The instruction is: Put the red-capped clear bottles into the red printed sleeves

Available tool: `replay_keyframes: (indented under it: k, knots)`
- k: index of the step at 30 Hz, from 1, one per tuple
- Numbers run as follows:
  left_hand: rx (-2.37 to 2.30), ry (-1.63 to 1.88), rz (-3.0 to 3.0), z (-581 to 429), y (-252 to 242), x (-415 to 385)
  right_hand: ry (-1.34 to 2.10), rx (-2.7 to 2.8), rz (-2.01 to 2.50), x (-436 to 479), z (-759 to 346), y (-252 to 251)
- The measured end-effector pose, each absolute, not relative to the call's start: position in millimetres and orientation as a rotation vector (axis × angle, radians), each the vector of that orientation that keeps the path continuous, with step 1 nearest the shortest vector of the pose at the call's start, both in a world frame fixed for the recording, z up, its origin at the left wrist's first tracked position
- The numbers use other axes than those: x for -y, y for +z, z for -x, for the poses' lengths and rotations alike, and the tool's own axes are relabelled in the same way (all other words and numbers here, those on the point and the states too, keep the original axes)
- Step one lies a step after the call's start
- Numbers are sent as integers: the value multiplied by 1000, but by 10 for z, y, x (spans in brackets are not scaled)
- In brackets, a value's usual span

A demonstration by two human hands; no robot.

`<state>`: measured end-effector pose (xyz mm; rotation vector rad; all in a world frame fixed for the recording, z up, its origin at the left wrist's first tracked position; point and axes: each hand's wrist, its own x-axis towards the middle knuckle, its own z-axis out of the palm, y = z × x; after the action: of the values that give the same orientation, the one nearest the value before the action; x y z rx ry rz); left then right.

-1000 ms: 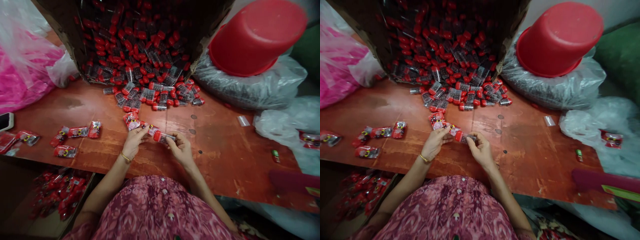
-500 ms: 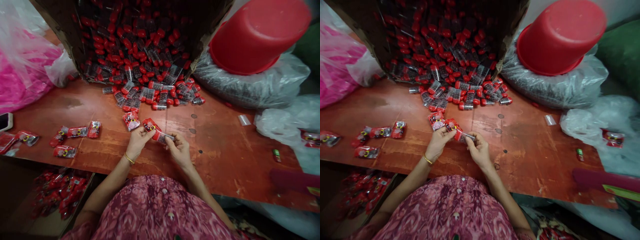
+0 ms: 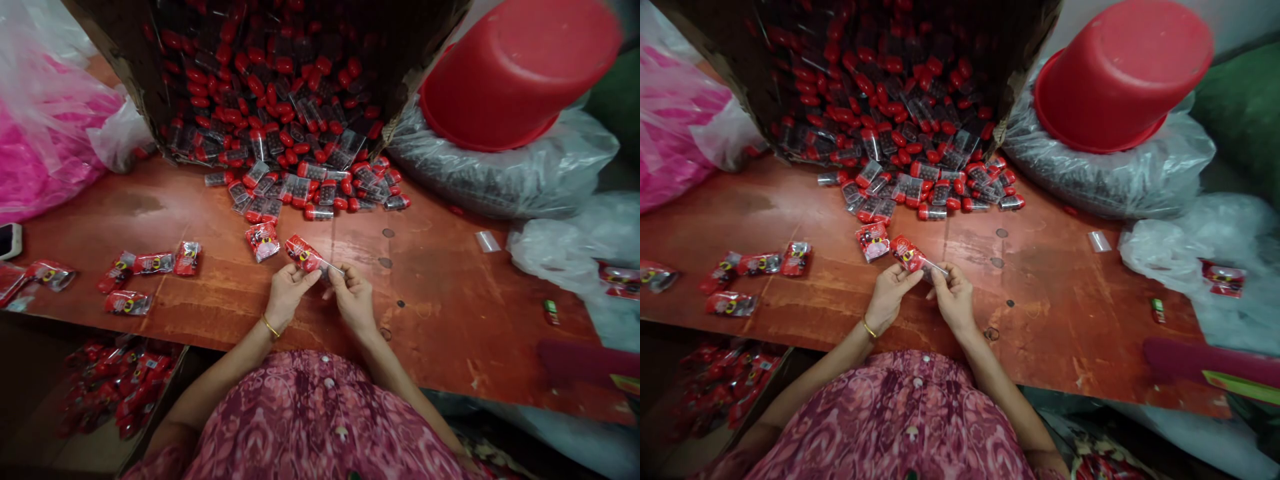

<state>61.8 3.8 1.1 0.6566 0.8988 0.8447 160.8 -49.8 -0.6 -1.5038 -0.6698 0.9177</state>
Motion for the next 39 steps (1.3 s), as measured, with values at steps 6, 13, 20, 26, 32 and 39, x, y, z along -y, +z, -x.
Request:
replay_keyframes:
  k: [6, 13, 20, 26, 32, 39]
  knots:
    - [-890, 788, -616, -640, 41, -44, 896, 700, 1465, 498, -1499, -5]
    - [-966, 863, -767, -649, 53, -64, 936, 757, 1457, 481, -1474, 1]
    - [-871, 754, -678, -632, 61, -118, 1006, 780, 1410, 485, -1483, -27]
    - [-850, 728, -647, -586, 112, -225, 1133, 934, 1293, 496, -1607, -95]
    - [-789, 683, -612, -673, 63, -124, 1038, 958, 1293, 510, -1579, -111]
    - [-799, 613, -481, -692, 121, -12, 871, 996, 1408, 477, -1601, -228]
